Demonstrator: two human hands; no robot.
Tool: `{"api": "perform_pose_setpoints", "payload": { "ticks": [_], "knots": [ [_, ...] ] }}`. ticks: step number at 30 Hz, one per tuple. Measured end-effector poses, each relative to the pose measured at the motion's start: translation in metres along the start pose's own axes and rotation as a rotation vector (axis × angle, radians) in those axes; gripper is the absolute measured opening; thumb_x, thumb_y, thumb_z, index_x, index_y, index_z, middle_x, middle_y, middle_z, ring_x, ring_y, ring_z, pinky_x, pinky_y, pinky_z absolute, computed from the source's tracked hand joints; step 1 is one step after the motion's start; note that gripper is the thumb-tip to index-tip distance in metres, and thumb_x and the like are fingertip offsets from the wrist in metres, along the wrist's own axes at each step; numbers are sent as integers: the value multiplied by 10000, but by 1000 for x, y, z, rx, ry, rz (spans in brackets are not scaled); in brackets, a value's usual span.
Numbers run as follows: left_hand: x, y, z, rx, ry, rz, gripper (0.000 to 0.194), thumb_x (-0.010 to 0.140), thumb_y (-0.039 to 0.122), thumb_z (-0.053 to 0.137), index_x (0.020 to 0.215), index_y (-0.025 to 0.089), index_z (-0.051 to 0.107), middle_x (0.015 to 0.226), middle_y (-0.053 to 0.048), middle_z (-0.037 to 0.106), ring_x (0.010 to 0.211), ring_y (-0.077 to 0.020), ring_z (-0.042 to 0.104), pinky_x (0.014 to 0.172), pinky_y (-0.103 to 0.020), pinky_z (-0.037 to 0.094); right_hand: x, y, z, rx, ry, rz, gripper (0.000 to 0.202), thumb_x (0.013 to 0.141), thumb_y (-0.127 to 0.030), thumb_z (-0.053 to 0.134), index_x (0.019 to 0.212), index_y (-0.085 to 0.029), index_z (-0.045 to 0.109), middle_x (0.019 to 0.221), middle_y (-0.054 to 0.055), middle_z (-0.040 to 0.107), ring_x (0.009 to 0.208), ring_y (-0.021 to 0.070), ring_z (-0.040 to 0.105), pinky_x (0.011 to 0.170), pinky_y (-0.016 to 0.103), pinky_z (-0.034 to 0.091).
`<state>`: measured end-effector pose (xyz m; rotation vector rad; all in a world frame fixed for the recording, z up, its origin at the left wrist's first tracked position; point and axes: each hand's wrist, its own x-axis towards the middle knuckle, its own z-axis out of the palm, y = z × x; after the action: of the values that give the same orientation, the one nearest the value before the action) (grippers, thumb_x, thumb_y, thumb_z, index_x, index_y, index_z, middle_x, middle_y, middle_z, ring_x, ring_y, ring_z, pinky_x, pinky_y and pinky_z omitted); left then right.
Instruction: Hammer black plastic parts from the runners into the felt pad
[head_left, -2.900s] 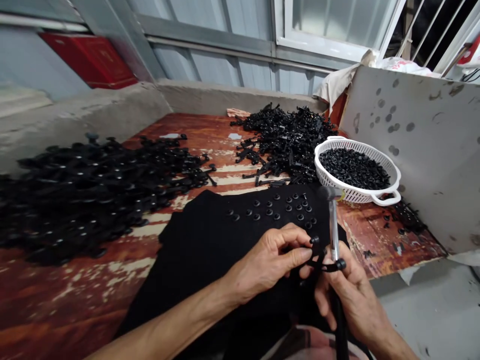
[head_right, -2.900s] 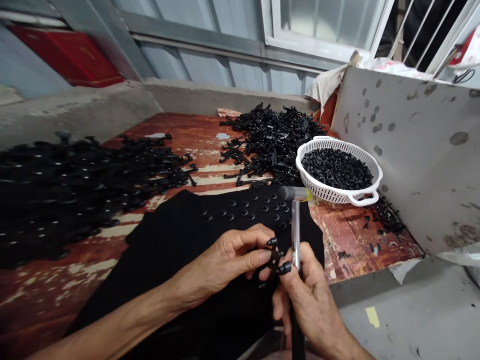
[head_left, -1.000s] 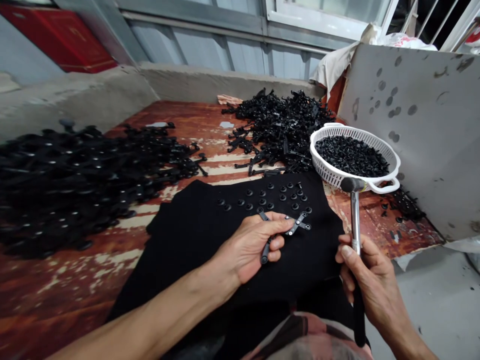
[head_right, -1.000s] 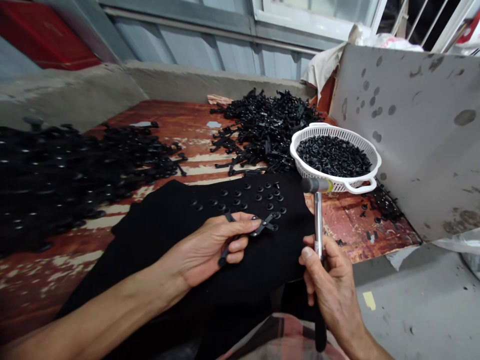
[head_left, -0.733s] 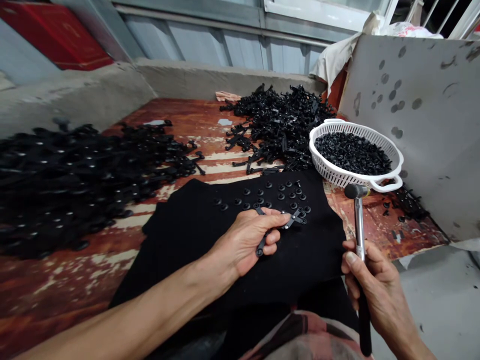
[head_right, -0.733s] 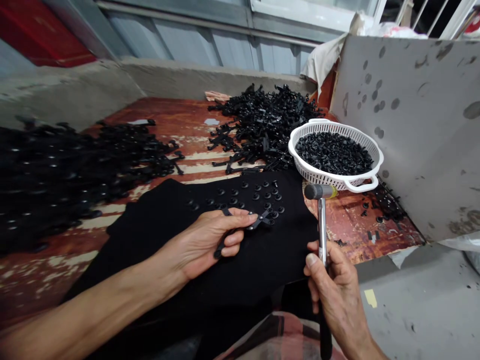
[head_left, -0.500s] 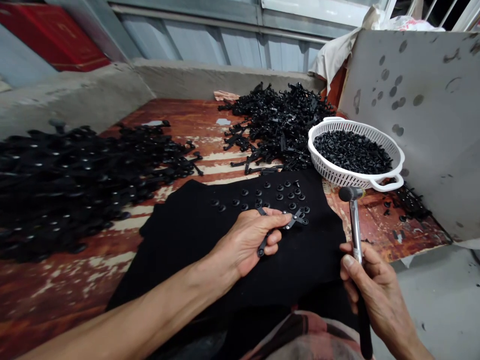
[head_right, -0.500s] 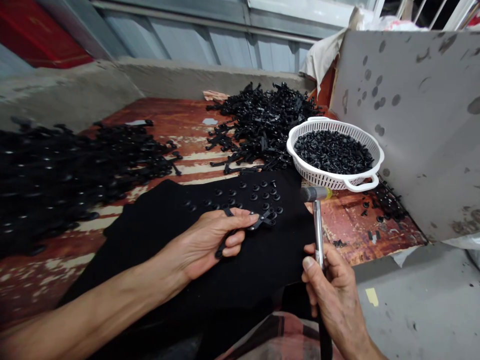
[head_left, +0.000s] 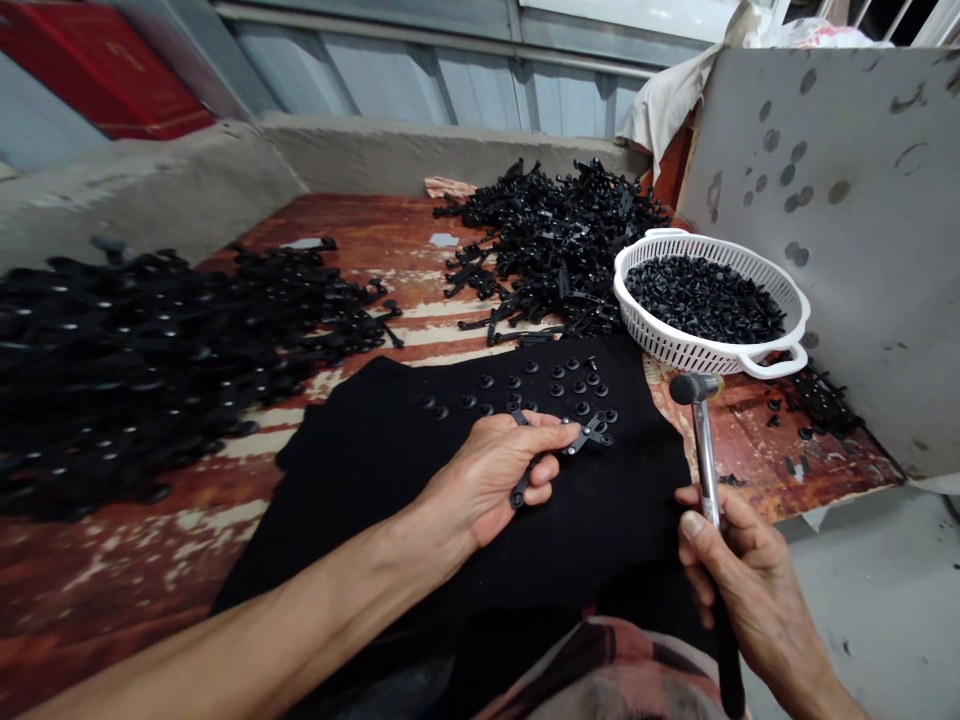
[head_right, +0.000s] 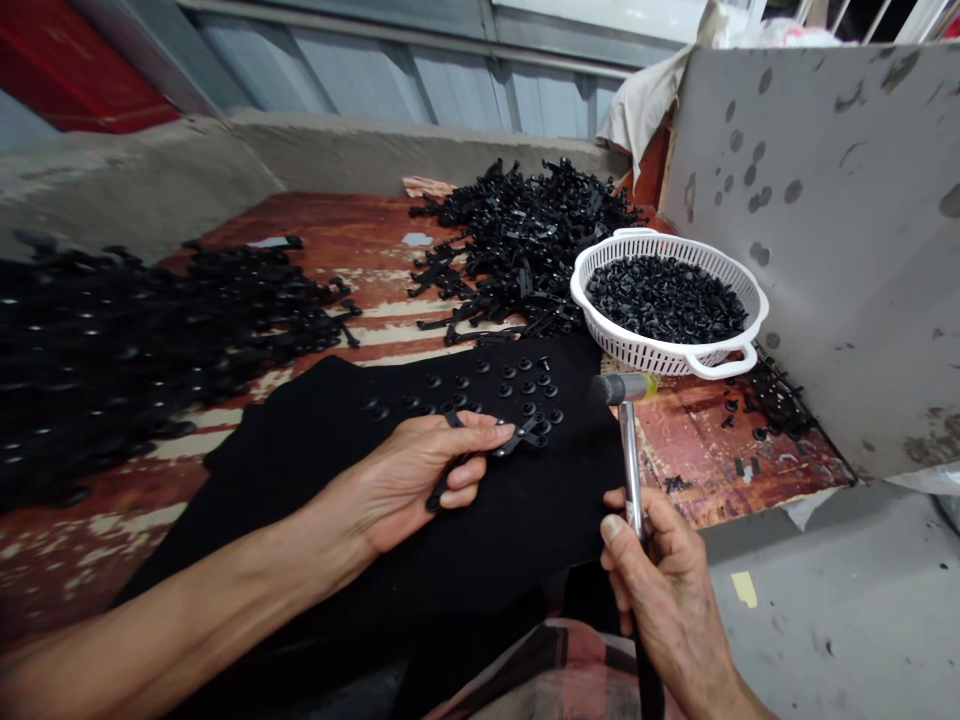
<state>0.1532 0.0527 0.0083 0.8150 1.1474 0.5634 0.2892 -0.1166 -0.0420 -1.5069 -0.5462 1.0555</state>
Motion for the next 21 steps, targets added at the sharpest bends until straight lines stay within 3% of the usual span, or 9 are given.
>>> {"api": "perform_pose_setpoints", "payload": {
  "ticks": [7,10,12,15,18,21],
  "knots": [
    [-1,5,4,35,36,-5,209,692,8,664,601,137,527,434,86,432,299,-12,303,273,-122,200,-6,-9,-4,-184,-78,-111,375,953,-525,479,1148,-224,590,634,-58,498,454,77,394,385,174,349],
    [-1,4,3,44,33,6,220,664,10,682,594,145,522,427,94,412,303,-12,294,276,-125,203,-7,-12,-7,-350,-80,-218,357,997,-430,427,1234,-218,590,673,-33,522,524,103,465,456,198,424],
    [1,3,2,56,17,19,228,642,21,697,579,147,517,429,95,400,311,-10,298,281,-124,206,-6,-11,-9,-470,-93,-315,406,1013,-361,400,1381,-227,507,706,-13,573,546,123,521,485,217,481],
    [4,3,1,84,-6,34,232,610,33,710,559,146,514,432,100,370,318,-3,282,285,-122,198,0,-9,-12,-644,-104,-559,489,1007,-241,405,1495,-251,382,959,68,708,722,168,669,676,295,589],
    [4,4,1,107,10,38,217,594,42,710,559,148,523,440,99,365,324,-6,281,287,-129,194,6,-9,-13,-731,-83,-821,612,968,-110,442,1528,-313,304,1380,91,598,1145,227,644,970,394,535],
    [4,6,2,125,24,26,237,596,42,691,527,156,495,426,94,352,324,-9,271,290,-137,178,11,-13,-14,-805,-78,-900,669,937,-50,447,1532,-316,294,1397,103,587,1211,259,613,948,397,559]
  ]
}}
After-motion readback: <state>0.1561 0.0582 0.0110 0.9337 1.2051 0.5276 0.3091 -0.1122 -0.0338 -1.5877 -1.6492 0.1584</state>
